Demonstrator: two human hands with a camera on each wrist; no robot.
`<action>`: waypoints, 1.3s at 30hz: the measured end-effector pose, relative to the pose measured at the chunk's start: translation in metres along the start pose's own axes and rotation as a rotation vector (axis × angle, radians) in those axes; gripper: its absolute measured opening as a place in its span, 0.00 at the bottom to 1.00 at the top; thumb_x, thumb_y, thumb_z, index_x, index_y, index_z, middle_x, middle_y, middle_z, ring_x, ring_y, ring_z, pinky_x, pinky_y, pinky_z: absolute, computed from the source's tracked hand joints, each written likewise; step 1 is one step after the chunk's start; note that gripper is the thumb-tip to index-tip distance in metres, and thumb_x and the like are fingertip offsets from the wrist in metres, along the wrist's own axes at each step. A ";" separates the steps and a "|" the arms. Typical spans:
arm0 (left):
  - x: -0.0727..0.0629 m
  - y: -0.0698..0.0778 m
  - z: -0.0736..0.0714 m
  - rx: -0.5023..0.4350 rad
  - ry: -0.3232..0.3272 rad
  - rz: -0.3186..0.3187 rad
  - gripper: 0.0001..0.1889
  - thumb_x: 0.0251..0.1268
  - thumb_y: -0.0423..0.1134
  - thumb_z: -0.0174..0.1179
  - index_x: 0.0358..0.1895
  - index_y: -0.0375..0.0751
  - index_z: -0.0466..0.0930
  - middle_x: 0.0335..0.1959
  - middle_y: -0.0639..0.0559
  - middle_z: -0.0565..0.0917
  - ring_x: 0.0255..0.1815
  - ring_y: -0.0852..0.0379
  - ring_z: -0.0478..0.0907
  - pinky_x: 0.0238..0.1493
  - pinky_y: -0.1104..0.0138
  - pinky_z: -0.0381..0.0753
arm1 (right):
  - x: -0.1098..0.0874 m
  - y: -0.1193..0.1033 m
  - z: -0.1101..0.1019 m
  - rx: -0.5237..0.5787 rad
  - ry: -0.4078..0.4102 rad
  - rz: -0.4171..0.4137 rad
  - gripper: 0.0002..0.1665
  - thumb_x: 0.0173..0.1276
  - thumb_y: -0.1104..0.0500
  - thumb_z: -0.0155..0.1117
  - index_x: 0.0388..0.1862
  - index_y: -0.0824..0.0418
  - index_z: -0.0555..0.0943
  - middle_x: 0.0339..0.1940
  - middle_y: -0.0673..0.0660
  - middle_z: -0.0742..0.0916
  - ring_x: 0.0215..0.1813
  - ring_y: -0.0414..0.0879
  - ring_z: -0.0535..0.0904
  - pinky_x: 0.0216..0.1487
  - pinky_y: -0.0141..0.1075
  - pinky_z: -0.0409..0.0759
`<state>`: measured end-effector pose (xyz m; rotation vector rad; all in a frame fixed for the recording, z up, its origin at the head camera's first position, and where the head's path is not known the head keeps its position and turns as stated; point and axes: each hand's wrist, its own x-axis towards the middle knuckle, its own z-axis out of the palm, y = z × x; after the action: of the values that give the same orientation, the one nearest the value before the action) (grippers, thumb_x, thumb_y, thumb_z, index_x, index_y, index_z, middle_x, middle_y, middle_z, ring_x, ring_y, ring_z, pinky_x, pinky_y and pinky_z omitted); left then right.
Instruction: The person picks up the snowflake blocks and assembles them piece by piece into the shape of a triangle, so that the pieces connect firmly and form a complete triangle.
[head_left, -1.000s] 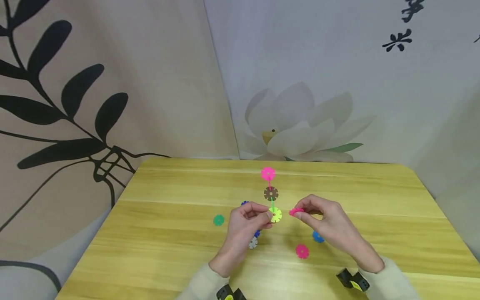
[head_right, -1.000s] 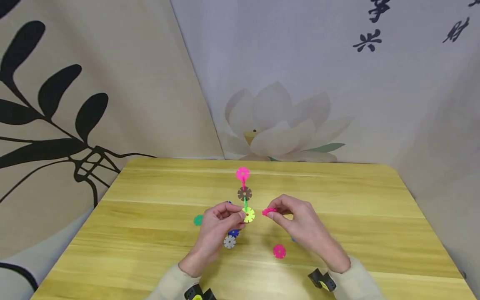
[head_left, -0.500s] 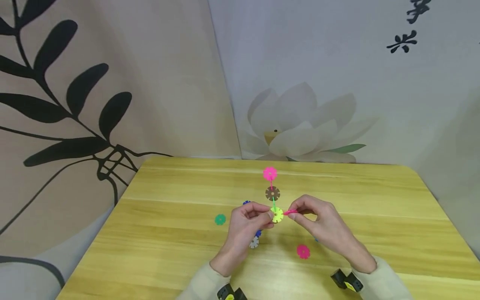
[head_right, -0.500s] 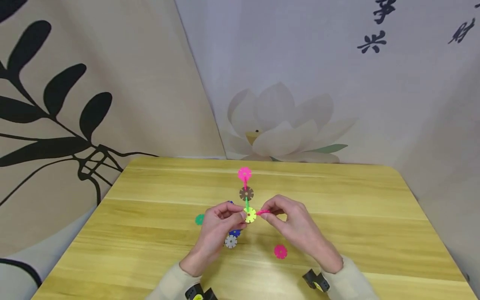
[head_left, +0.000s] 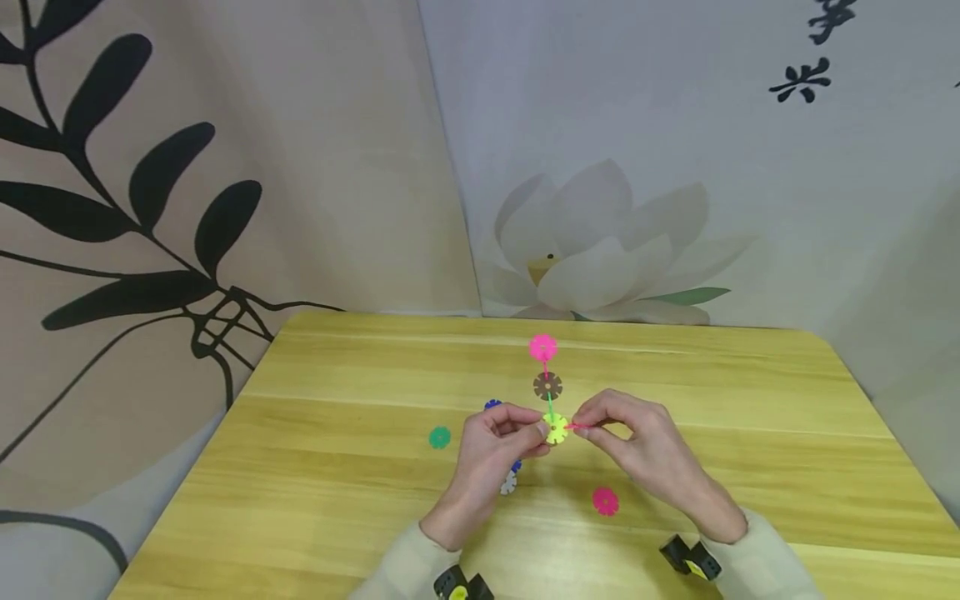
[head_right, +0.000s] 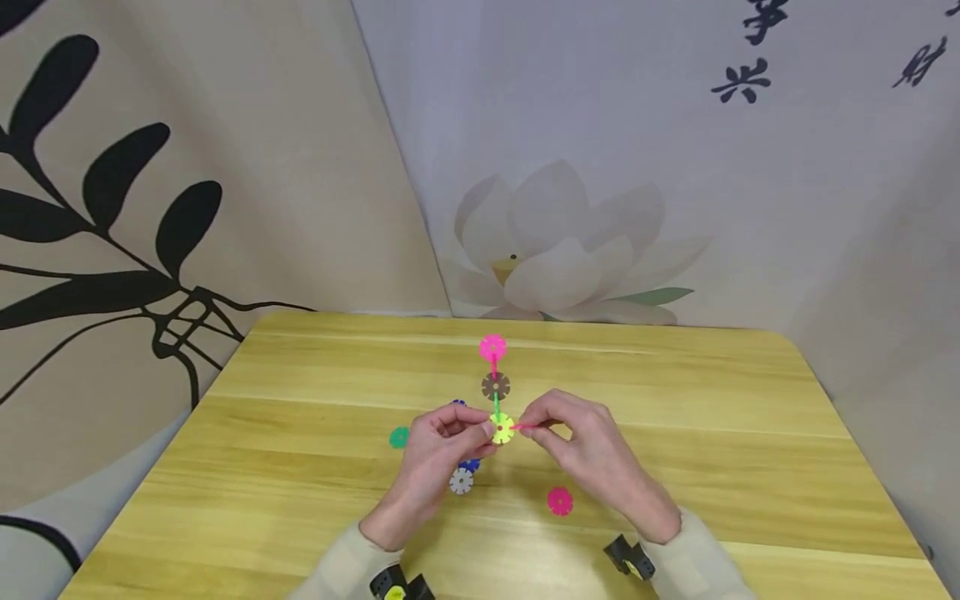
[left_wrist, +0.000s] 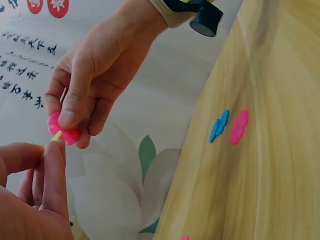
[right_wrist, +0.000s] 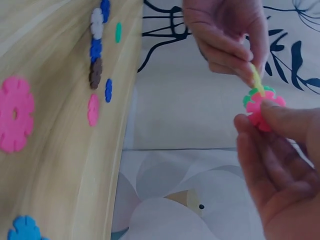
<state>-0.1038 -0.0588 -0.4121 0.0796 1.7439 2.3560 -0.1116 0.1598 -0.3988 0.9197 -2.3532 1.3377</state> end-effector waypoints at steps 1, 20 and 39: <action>0.000 0.000 0.000 0.000 -0.004 0.000 0.13 0.63 0.27 0.69 0.47 0.21 0.80 0.38 0.42 0.85 0.37 0.54 0.85 0.44 0.65 0.88 | 0.000 0.001 0.000 -0.014 0.009 -0.028 0.21 0.57 0.77 0.76 0.36 0.51 0.86 0.38 0.45 0.90 0.40 0.41 0.87 0.41 0.29 0.86; 0.003 0.000 0.002 0.071 -0.018 0.056 0.09 0.64 0.21 0.65 0.46 0.21 0.80 0.35 0.47 0.85 0.34 0.56 0.85 0.44 0.65 0.88 | 0.003 0.013 0.004 -0.081 0.024 -0.361 0.11 0.78 0.57 0.61 0.37 0.61 0.86 0.38 0.55 0.91 0.40 0.51 0.90 0.46 0.29 0.85; 0.013 -0.007 -0.008 0.263 0.026 0.130 0.08 0.69 0.31 0.66 0.47 0.30 0.82 0.41 0.41 0.88 0.46 0.36 0.86 0.48 0.63 0.87 | -0.010 0.026 -0.002 -0.247 -0.010 -0.163 0.20 0.59 0.67 0.78 0.52 0.60 0.85 0.54 0.53 0.87 0.55 0.50 0.85 0.64 0.25 0.74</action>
<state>-0.1167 -0.0618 -0.4222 0.2094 2.1118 2.2061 -0.1211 0.1750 -0.4203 1.0172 -2.3274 0.9572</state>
